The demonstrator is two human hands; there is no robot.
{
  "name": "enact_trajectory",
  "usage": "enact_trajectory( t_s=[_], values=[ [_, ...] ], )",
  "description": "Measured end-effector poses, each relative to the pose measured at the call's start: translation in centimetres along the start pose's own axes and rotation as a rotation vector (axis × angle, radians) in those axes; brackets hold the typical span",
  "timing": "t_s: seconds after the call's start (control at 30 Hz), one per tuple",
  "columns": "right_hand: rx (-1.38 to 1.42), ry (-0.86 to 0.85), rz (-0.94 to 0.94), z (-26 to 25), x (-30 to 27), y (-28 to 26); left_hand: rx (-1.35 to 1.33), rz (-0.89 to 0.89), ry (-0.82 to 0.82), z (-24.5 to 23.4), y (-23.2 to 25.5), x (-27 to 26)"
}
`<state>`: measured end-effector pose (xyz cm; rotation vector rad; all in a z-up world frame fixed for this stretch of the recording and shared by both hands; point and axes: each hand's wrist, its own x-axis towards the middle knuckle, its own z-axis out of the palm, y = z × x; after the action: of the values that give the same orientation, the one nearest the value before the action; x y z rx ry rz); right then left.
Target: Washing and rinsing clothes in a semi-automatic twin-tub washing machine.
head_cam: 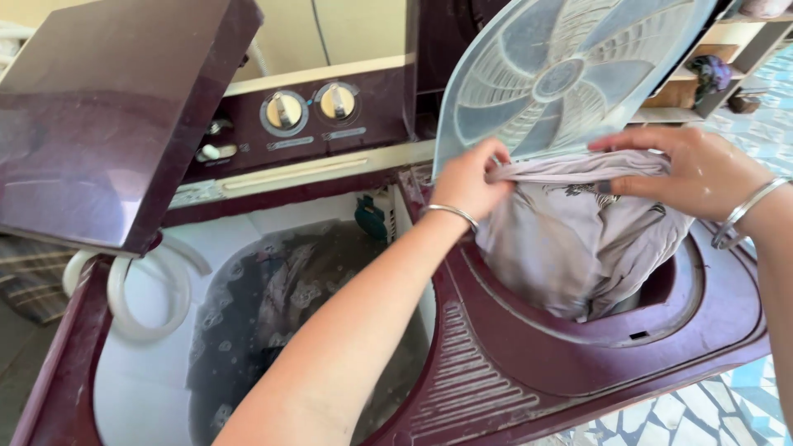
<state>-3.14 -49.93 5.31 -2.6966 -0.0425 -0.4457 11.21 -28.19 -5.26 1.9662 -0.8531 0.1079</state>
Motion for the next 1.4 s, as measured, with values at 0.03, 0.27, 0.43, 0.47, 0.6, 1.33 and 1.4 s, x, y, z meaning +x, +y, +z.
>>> enact_trajectory(
  t_s=[0.03,0.27,0.43,0.47,0.6,1.33,1.4],
  values=[
    [-0.133,-0.077,-0.029,-0.2,0.1,0.9,0.019,0.010,0.035,-1.5,0.8,0.5],
    [-0.333,-0.371,0.284,2.0,-0.6,6.4,0.327,0.106,-0.579,-1.7,1.7,2.6],
    [0.035,-0.330,0.342,3.0,-0.4,6.6,0.353,-0.001,-0.357,0.0,1.6,2.3],
    [0.035,-0.331,0.341,3.4,-0.2,6.7,0.353,-0.001,-0.356,1.4,0.7,2.5],
    [-0.023,-0.061,0.291,5.0,-0.2,8.6,0.352,0.098,-0.085,4.7,-1.0,2.2],
    [-0.223,-0.797,-0.336,22.8,1.7,-22.4,0.546,-0.398,-0.495,-17.6,-9.4,-17.3],
    [-0.264,-0.904,-0.258,26.9,1.8,-24.2,0.594,-0.430,-0.541,-17.9,-11.8,-19.6]
  ],
)
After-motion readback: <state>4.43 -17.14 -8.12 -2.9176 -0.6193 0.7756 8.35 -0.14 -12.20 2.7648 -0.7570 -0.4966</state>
